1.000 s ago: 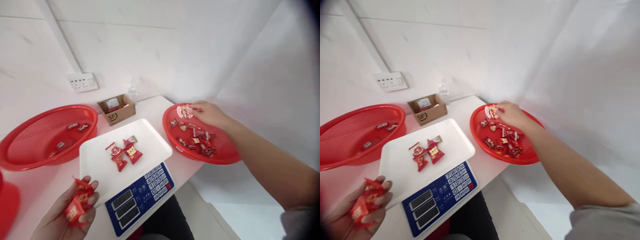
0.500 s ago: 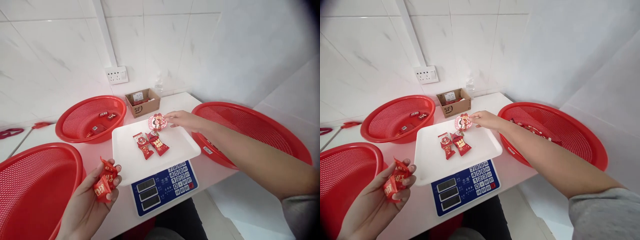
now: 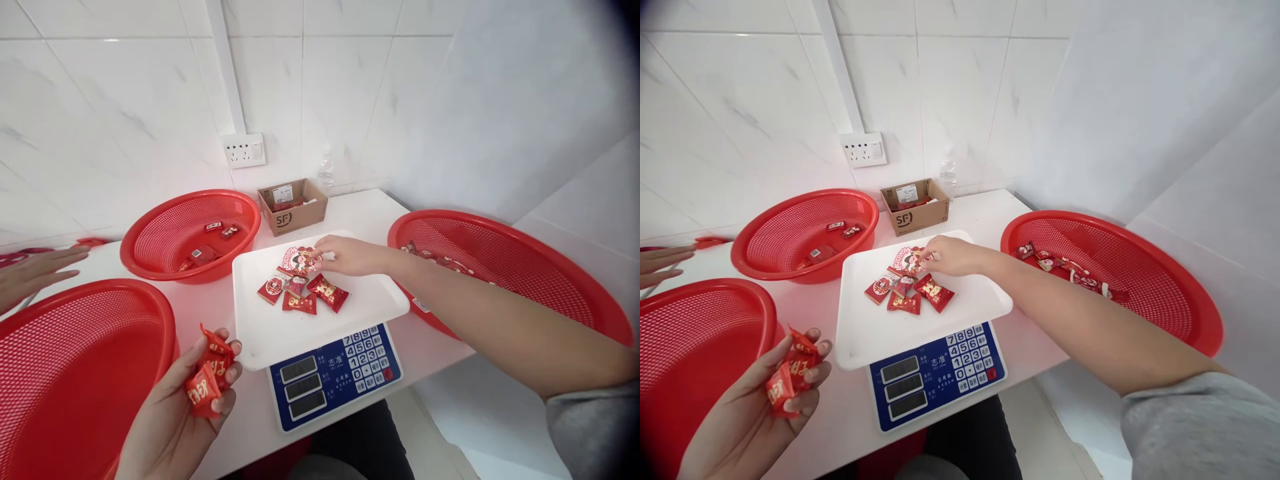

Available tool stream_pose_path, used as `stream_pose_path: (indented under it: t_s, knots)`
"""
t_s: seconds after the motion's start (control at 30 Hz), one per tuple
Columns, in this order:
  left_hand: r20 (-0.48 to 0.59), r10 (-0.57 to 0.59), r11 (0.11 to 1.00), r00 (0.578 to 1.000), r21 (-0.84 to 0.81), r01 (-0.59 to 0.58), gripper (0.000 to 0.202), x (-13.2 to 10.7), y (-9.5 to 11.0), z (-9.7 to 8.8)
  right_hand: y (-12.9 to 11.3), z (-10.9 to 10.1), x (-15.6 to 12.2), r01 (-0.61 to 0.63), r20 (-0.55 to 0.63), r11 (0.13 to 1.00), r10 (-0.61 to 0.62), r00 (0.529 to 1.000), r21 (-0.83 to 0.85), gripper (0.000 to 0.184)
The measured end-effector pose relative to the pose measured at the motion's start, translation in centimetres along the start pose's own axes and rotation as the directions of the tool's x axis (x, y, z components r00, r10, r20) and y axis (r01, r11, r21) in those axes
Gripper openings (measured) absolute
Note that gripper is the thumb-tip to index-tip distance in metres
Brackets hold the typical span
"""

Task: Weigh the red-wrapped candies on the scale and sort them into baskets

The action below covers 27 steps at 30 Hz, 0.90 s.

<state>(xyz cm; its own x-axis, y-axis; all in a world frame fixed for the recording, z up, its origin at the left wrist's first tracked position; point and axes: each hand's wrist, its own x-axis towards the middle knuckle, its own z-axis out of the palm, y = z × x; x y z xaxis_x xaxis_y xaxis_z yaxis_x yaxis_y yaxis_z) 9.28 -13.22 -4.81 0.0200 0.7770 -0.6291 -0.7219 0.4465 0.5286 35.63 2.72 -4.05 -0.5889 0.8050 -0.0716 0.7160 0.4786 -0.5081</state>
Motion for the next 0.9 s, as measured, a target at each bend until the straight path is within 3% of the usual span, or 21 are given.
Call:
stream_pose_path:
  t_s: [0.2,0.33,0.47,0.7,0.9]
  knots:
    - [0.033,0.001,1.000,0.999,0.009,-0.001,0.013,-0.5,-0.2,0.0,-3.5,2.6,-1.8,0.085,0.108,0.996,-0.081,0.991,-0.034,0.070]
    - [0.037,-0.003,1.000,0.999,0.023,0.002,0.010,-0.7,-0.3,-0.1,-3.7,3.9,-2.4,0.138,0.159,0.987,-0.123,0.980,-0.084,0.065]
    - [0.023,0.006,1.000,1.000,0.012,-0.006,0.010,-1.1,-0.4,-0.2,-3.0,4.0,-2.8,0.206,0.089,0.973,-0.197,0.976,-0.105,0.056]
    - [0.041,-0.010,1.000,0.999,-0.021,0.011,0.010,-1.6,-0.5,-0.5,-2.5,2.3,-5.0,0.115,0.022,0.984,-0.113,0.993,-0.137,0.052]
    - [0.065,-0.008,1.000,0.998,-0.021,0.009,0.012,-1.4,-0.1,-0.5,-1.8,1.3,-5.2,-0.069,0.045,0.984,0.077,0.996,-0.165,0.049]
